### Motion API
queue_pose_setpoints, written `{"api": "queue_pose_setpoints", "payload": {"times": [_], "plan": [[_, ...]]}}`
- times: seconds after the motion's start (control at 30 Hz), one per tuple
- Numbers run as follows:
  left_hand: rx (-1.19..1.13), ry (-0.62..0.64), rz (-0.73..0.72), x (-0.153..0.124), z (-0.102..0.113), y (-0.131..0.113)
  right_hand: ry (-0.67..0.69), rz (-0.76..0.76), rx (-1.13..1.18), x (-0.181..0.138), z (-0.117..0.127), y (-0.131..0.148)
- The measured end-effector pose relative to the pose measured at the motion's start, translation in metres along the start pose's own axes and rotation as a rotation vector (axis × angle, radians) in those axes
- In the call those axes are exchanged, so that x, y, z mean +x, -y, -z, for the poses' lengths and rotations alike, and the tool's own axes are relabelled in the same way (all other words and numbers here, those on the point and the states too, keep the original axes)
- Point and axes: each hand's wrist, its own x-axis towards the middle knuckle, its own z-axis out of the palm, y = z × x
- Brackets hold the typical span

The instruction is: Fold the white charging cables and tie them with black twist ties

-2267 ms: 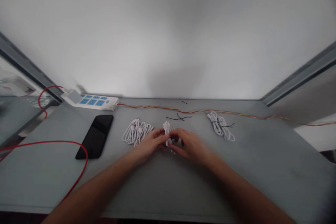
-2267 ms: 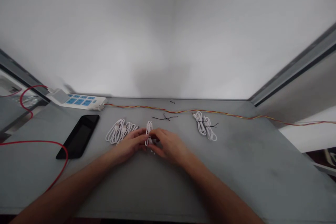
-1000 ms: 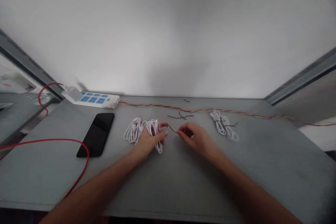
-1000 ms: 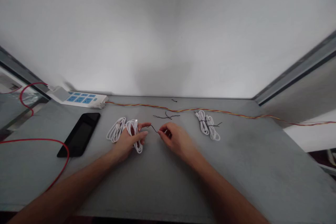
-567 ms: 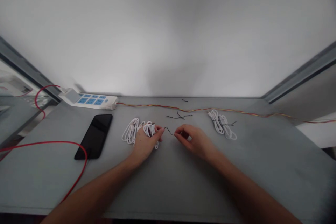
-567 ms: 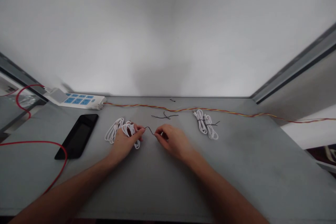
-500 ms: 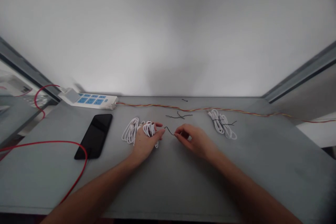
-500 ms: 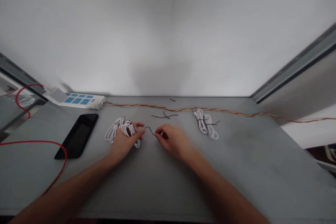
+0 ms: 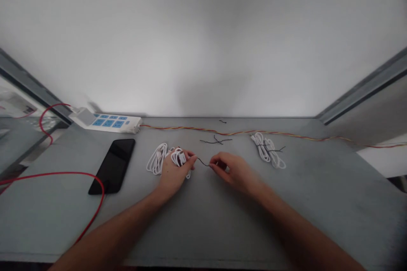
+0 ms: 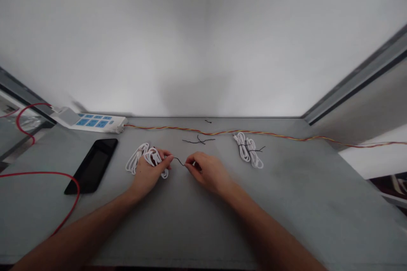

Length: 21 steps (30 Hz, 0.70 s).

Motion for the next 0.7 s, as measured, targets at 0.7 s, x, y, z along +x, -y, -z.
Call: {"api": "queue_pose_setpoints", "payload": {"times": [0.7], "plan": [[0.288, 0.088, -0.072, -0.004, 0.007, -0.001, -0.331, -0.378, 0.396, 0.017, 0.004, -0.051]]}}
